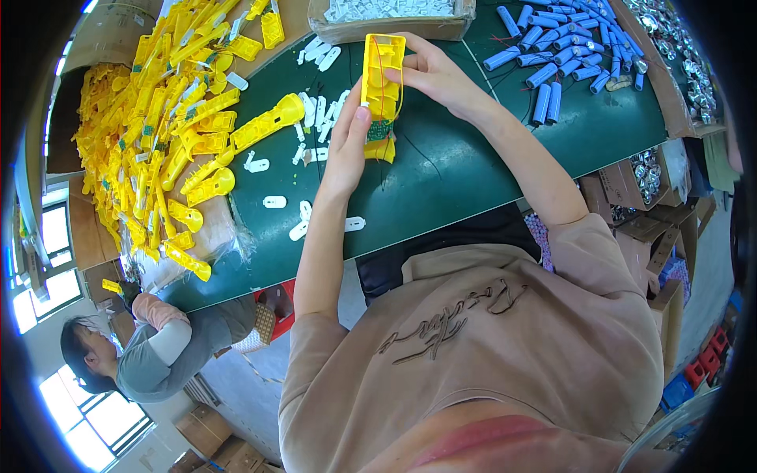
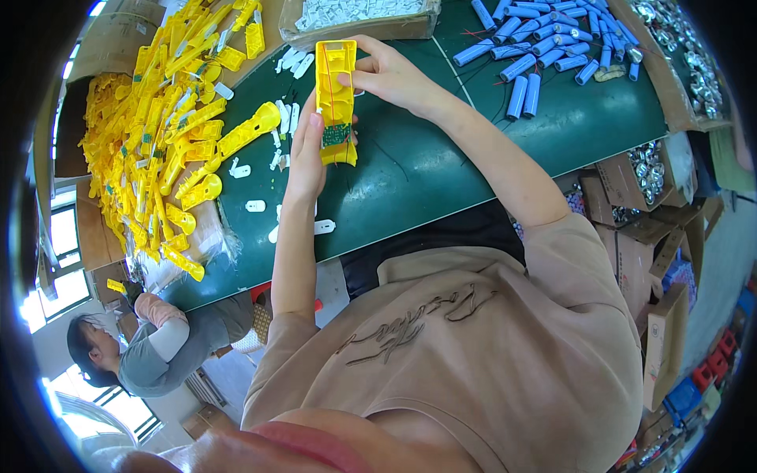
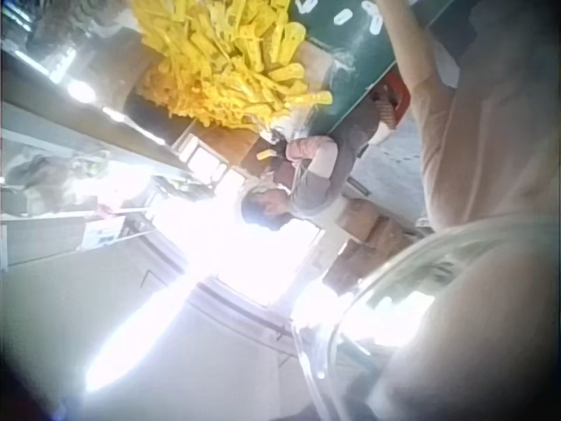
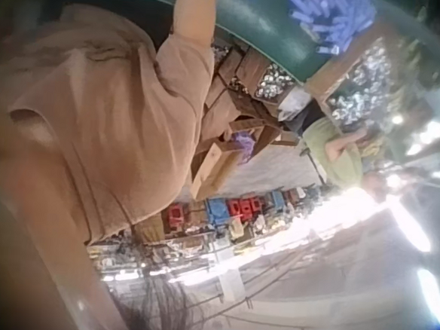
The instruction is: The person assembles internal components into plastic housings by hand, inserting lithium-ion batteries, circuit boards, wiring, and plastic mounting brackets into the plastic housings.
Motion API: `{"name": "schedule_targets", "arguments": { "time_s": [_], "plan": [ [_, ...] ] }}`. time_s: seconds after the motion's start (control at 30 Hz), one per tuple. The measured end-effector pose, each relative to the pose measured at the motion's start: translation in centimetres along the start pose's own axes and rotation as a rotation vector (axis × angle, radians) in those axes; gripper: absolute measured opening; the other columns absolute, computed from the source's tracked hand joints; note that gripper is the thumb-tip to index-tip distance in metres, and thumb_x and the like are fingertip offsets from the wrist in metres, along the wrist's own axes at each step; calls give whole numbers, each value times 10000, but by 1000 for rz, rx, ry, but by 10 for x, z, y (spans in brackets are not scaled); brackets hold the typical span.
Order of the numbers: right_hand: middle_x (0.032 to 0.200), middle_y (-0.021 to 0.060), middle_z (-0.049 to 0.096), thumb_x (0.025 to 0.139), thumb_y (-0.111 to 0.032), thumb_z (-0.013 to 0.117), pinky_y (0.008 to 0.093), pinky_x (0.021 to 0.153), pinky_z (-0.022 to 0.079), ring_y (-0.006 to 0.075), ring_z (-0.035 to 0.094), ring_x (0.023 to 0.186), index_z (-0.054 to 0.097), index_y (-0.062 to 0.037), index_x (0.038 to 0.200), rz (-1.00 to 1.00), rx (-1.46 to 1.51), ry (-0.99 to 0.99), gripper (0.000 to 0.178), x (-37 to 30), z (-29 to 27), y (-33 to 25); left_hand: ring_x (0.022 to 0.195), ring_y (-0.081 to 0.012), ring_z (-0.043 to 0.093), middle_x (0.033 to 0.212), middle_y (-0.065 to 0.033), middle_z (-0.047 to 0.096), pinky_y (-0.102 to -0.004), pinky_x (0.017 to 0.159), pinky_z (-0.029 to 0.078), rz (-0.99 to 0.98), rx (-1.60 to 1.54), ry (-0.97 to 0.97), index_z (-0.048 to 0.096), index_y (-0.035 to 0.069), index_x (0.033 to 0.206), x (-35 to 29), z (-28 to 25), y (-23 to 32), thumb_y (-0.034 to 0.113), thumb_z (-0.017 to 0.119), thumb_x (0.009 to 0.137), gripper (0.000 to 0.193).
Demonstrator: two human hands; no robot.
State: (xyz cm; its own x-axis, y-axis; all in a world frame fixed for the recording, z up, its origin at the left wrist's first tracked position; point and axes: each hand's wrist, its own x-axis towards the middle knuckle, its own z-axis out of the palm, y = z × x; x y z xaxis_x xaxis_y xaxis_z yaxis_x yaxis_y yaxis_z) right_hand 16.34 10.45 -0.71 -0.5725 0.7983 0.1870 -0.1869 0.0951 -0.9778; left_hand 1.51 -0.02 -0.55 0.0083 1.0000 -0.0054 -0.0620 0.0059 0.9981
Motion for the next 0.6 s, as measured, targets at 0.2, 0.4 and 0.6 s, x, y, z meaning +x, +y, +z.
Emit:
{"name": "schedule_targets", "arguments": {
  "time_s": [0.2, 0.4, 0.6],
  "plan": [
    [799, 6, 588, 879, -204, 613, 201, 668, 430, 35, 529, 715, 571, -34, 1008, 23, -22, 42, 217, -1, 6, 0, 1059, -178, 526, 1210, -113, 502, -330, 866, 463, 187, 252, 204, 297, 45, 1392, 10, -7, -3, 250, 346, 986, 458],
    [747, 56, 612, 902, -190, 576, 248, 601, 459, 91, 561, 652, 595, 17, 879, -63, -192, 175, 209, -10, 24, 6, 1187, -187, 431, 1299, -120, 430, -318, 1001, 330, 241, 344, 223, 293, 23, 1389, 6, 6, 0, 241, 371, 987, 464],
    [771, 111, 624, 904, -168, 566, 278, 605, 467, 175, 604, 672, 562, 7, 827, 5, -316, 95, 191, -17, 42, 4, 1187, -186, 423, 1277, -106, 440, -323, 1004, 329, 176, 175, 342, 285, 45, 1395, 11, -2, -12, 326, 302, 1003, 483]
  ]
}}
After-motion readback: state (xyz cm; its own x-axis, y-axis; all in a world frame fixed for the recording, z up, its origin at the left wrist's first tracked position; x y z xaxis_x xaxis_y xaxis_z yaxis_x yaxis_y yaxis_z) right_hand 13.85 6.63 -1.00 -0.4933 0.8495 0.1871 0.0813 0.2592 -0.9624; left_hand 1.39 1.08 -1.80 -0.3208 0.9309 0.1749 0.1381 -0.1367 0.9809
